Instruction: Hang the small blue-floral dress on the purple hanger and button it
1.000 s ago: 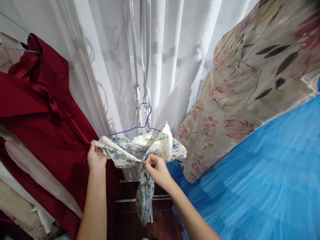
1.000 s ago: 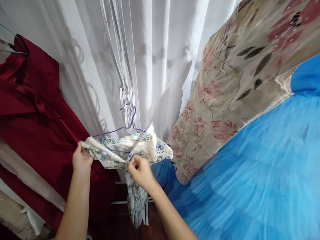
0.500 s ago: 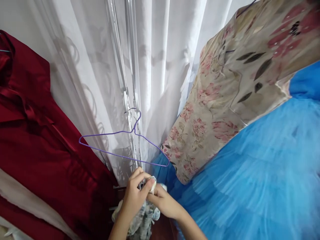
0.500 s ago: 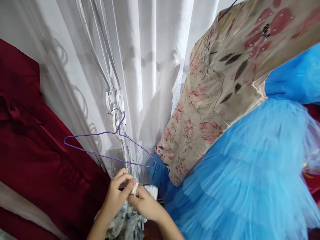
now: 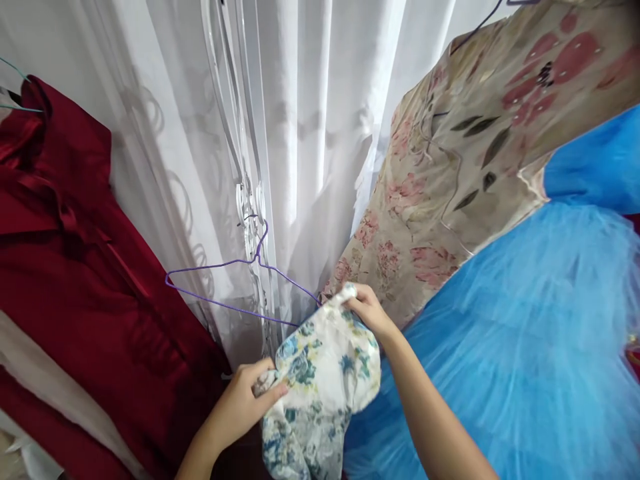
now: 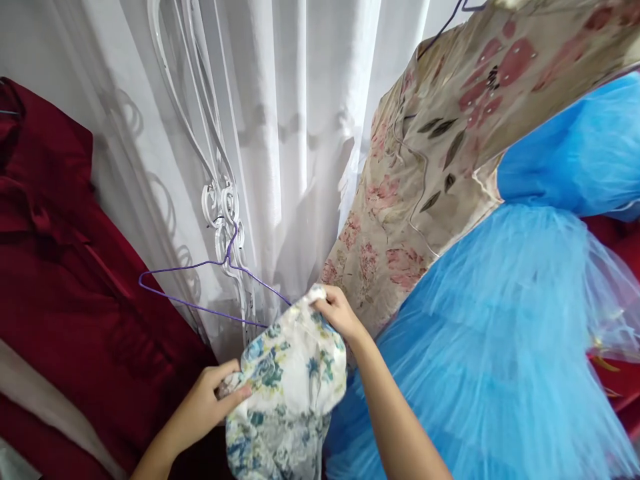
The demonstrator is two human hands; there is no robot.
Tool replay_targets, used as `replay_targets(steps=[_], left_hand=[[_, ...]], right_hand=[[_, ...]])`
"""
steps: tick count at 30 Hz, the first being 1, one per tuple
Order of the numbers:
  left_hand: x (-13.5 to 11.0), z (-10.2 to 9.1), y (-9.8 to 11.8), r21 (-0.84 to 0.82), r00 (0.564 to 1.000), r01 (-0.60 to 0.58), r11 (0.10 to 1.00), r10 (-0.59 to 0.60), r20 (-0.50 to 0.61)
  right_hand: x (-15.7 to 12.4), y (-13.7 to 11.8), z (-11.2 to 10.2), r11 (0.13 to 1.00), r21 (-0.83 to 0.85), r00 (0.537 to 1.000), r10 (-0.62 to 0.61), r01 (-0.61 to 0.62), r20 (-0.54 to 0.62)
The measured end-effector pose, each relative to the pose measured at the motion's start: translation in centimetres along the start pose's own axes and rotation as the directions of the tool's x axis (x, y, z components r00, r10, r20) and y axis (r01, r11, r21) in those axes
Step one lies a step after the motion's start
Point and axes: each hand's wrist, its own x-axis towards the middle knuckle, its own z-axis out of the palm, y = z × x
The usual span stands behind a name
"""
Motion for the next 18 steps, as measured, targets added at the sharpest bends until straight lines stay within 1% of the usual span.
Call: replay_targets(steps=[2,3,5,6,7,9,11,12,13,15,17,18], left_hand=[[0.1,-1.6,1.3,0.001,0.997,-0.032,0.999,0.032,-0.073],[0.2,-2.5,1.8,-0.004,0.993,-0.040,0.999,0.040,-0.109],[0.1,-4.3,2.1,-0.002,0.983,-0.043,0.999,0.042,-0.178],[0.0,-5.4,1.9,0.015,0.979,-0.039,0.999,0.041,-0.197],[-0.1,-6.5,1.5,0.048,0.980,-0.031,0.998,0.040,-0.194],[-0.2,-9.1,-0.2,0.160,0.992,0.002,0.987,0.018,-0.124],[0.0,-11.9,-2.6,0.321,0.999,0.035,0.947,-0.024,-0.036],[0.2,-13.3,-4.0,0.405,0.999,0.049,0.913,-0.040,-0.032],[0.5,-14.8,-5.3,0.478,0.997,0.067,0.876,-0.041,-0.063],[1.3,-17.8,-7.4,0.574,0.987,0.093,0.814,0.002,-0.162],[2.1,-20.6,-8.3,0.603,0.964,0.093,0.793,0.079,-0.253],[2.5,-21.8,-8.3,0.598,0.951,0.079,0.798,0.119,-0.284]], right_hand=[[2.5,0.6,2.0,0.998,0.055,1.000,0.010,-0.011,0.014],[3.4,0.8,3.1,0.994,0.099,0.998,0.035,-0.040,0.055],[4.3,0.6,5.1,0.961,0.234,0.980,0.111,-0.148,0.164],[4.5,0.3,5.7,0.927,0.309,0.965,0.147,-0.211,0.219],[4.6,0.0,6.0,0.887,0.378,0.949,0.171,-0.266,0.266],[4.7,-0.7,6.0,0.831,0.451,0.927,0.184,-0.325,0.328],[4.9,-1.3,5.5,0.818,0.457,0.909,0.179,-0.350,0.376],[5.0,-1.6,5.2,0.819,0.447,0.899,0.177,-0.360,0.399],[5.2,-1.9,5.0,0.823,0.434,0.892,0.178,-0.366,0.414],[5.5,-2.3,4.9,0.832,0.417,0.892,0.185,-0.365,0.412],[5.9,-2.5,4.9,0.847,0.393,0.900,0.202,-0.359,0.386],[6.0,-2.6,5.0,0.856,0.376,0.904,0.211,-0.355,0.373]])
